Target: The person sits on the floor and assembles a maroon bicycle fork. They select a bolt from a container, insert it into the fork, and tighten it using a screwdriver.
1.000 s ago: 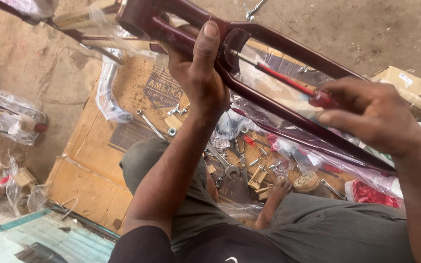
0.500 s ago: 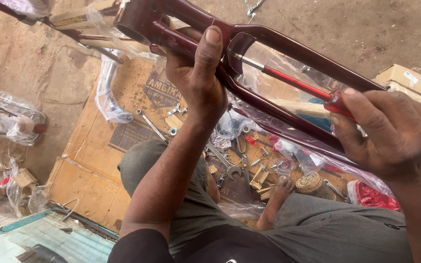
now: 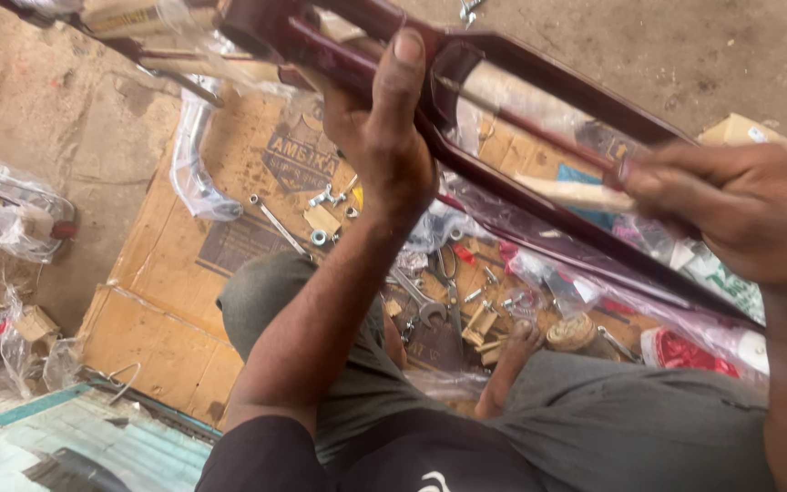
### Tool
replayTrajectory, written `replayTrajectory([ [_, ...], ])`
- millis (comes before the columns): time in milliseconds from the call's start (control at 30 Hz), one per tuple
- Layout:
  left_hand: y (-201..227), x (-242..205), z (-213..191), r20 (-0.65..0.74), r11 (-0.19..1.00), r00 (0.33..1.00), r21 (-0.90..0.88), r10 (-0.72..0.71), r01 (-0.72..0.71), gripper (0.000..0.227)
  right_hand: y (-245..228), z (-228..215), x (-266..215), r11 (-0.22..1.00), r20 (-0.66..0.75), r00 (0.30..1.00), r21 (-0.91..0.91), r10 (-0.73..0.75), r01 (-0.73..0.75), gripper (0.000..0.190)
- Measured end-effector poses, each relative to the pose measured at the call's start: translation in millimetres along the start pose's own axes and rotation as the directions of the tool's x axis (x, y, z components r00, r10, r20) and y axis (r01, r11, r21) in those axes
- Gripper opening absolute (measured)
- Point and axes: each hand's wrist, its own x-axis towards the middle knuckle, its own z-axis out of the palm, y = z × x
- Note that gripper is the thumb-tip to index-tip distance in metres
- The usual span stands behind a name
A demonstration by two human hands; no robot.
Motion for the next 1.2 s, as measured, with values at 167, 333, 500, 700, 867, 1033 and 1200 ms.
replayTrajectory([
  [167, 6, 0, -2, 0.011, 0.993, 1.000, -0.119, -0.021, 0.023, 0.064, 7, 17, 1, 0.539, -0.160, 0.620, -0.682, -0.769, 0.494, 0.030],
  [333, 5, -1, -4, 0.024, 0.981, 0.999, -0.189, -0.037, 0.041, 0.057, -17, 16, -10, 0.418, 0.026, 0.586, -0.676, -0.810, 0.607, 0.031],
  [500, 2, 1, -8, 0.044, 0.988, 0.999, -0.151, -0.017, 0.024, 0.035, -32, 15, -4, 0.301, 0.083, 0.520, -0.733, -0.850, 0.610, 0.038],
  [700, -2, -3, -11, 0.018, 0.990, 0.999, -0.130, -0.051, 0.053, 0.026, -29, 15, -4, 0.317, 0.097, 0.529, -0.706, -0.843, 0.634, 0.046],
  [867, 6, -2, -1, 0.006, 0.989, 0.999, -0.139, -0.048, 0.049, 0.028, -25, 14, -5, 0.333, 0.118, 0.558, -0.696, -0.821, 0.636, 0.046],
  [1033, 16, 2, 6, 0.044, 0.988, 0.999, -0.155, 0.026, -0.019, 0.046, -11, 6, -2, 0.889, 0.008, 0.926, -0.275, -0.378, 0.366, 0.028],
  [1200, 8, 2, 3, 0.037, 0.988, 0.999, -0.149, -0.030, 0.035, 0.033, 11, -8, 7, 0.972, 0.125, 0.992, 0.237, -0.021, -0.009, 0.028],
])
